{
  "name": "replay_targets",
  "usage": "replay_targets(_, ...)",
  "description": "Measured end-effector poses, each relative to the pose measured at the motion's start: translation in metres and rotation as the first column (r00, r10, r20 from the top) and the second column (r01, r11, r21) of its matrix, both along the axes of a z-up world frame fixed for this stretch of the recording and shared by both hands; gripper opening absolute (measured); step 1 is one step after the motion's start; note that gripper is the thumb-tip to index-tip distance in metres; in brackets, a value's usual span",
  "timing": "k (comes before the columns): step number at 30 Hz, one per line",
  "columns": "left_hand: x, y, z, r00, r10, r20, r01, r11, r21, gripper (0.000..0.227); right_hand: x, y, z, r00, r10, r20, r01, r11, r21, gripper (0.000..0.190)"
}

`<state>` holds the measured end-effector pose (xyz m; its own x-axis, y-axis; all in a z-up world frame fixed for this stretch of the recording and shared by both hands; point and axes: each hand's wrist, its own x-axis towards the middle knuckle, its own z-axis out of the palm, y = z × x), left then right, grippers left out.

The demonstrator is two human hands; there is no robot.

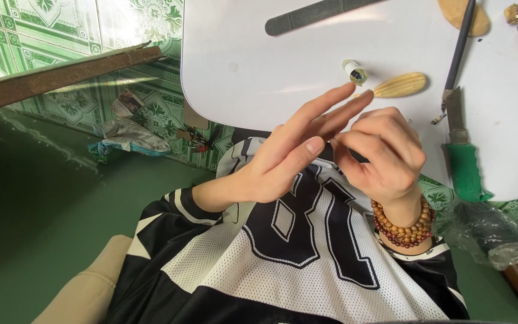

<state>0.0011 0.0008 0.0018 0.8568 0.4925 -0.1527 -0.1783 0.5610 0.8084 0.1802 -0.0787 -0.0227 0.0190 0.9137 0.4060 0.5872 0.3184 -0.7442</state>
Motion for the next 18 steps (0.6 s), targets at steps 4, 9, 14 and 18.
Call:
replay_targets(4,0.001,0.006,0.005,1.000,0.001,0.001,-0.001,0.998,0.064,0.053,0.001,-0.001,0.000,1.000,0.023,-0.002,-0.023,0.997,0.074,0.017)
replay_targets(9,0.006,0.005,-0.003,0.977,0.091,-0.192,0.012,0.878,0.479,0.032,0.007,-0.011,-0.013,0.998,-0.024,-0.050,0.035,0.973,0.228,0.021)
replay_targets(14,0.006,0.003,-0.009,0.986,0.128,-0.103,-0.043,0.808,0.588,0.019,0.014,-0.019,-0.022,0.997,0.004,-0.083,0.021,0.953,0.301,0.017)
replay_targets(18,0.009,0.005,-0.014,0.991,0.130,-0.018,-0.075,0.674,0.735,0.015,0.009,-0.022,-0.020,0.986,-0.016,-0.166,0.059,0.965,0.257,0.021)
